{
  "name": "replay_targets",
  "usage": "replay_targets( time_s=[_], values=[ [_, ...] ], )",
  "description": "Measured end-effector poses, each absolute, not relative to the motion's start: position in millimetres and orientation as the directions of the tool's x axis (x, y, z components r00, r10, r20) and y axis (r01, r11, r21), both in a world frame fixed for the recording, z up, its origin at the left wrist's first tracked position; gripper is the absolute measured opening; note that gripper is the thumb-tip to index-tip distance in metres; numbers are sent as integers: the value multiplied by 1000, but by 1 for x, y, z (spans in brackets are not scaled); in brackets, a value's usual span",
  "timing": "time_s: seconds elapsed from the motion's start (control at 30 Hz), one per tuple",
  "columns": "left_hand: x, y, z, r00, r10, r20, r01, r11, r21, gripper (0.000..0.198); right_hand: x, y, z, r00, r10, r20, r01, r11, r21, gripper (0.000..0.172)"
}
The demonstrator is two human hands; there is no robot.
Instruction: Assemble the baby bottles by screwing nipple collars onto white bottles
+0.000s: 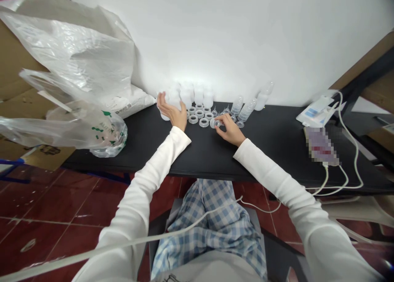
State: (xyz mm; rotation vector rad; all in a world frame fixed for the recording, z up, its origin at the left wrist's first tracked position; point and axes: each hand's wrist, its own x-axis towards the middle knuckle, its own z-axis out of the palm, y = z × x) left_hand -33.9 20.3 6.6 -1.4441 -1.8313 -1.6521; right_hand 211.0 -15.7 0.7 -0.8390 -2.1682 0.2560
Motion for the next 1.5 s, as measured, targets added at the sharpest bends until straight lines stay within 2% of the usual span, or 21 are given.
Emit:
replay_targets(
  time_s=[0.07, 0.17, 0.33, 0.47, 0.53, 0.57, 0.63, 0.7, 0.8, 0.87, 1.0, 1.17, 1.27, 1.4, 1.5],
  values=[
    [-41, 26, 5, -558, 438, 705, 759, -74, 646, 74, 211, -16, 0, -480, 647, 592, 501, 756, -420, 26],
    [-45, 25, 8, -595, 462, 657, 721, -53, 691, 82, 210, -15, -1, -477, 646, 596, 511, 756, -410, 26],
    [-50, 15, 16, -572, 654, 496, 611, -65, 789, 81, 209, -17, 1, -475, 636, 608, 516, 761, -392, 24],
    [-65, 30, 5, -603, 738, 304, 548, 106, 830, 75, 207, -19, 2, -472, 636, 610, 526, 759, -384, 21],
    [-71, 40, -4, -689, 696, 205, 498, 248, 831, 72, 209, -19, 2, -453, 644, 617, 531, 751, -393, 21],
    [-73, 43, -9, -730, 652, 204, 477, 273, 836, 70, 211, -18, 3, -437, 649, 623, 535, 744, -400, 20],
    [-73, 43, -14, -755, 584, 300, 507, 229, 831, 68, 214, -18, 5, -395, 660, 639, 550, 727, -411, 20],
    [-67, 35, -14, -659, 573, 487, 645, 99, 757, 67, 217, -18, 8, -348, 665, 661, 563, 712, -420, 21],
    [-49, 16, -6, -298, 650, 699, 850, -152, 503, 61, 218, -19, 11, -258, 656, 709, 556, 701, -446, 28],
    [-34, 5, 1, -56, 713, 699, 868, -312, 387, 55, 215, -20, 11, -214, 647, 732, 526, 708, -472, 33],
    [-17, -7, 13, 233, 773, 590, 810, -490, 321, 46, 211, -22, 11, -266, 622, 736, 461, 753, -470, 36],
    [-24, -7, 17, 300, 772, 560, 795, -527, 302, 53, 213, -19, 11, -340, 624, 704, 436, 768, -470, 33],
    [-30, -4, 17, 328, 750, 574, 788, -552, 272, 58, 216, -15, 10, -354, 605, 713, 417, 785, -458, 25],
    [-37, 0, 15, 470, 669, 576, 704, -678, 213, 67, 220, -12, 9, -391, 578, 716, 411, 806, -426, 13],
    [-40, 1, 12, 536, 634, 558, 624, -742, 244, 67, 222, -12, 6, -449, 549, 705, 402, 829, -389, 14]
  ],
)
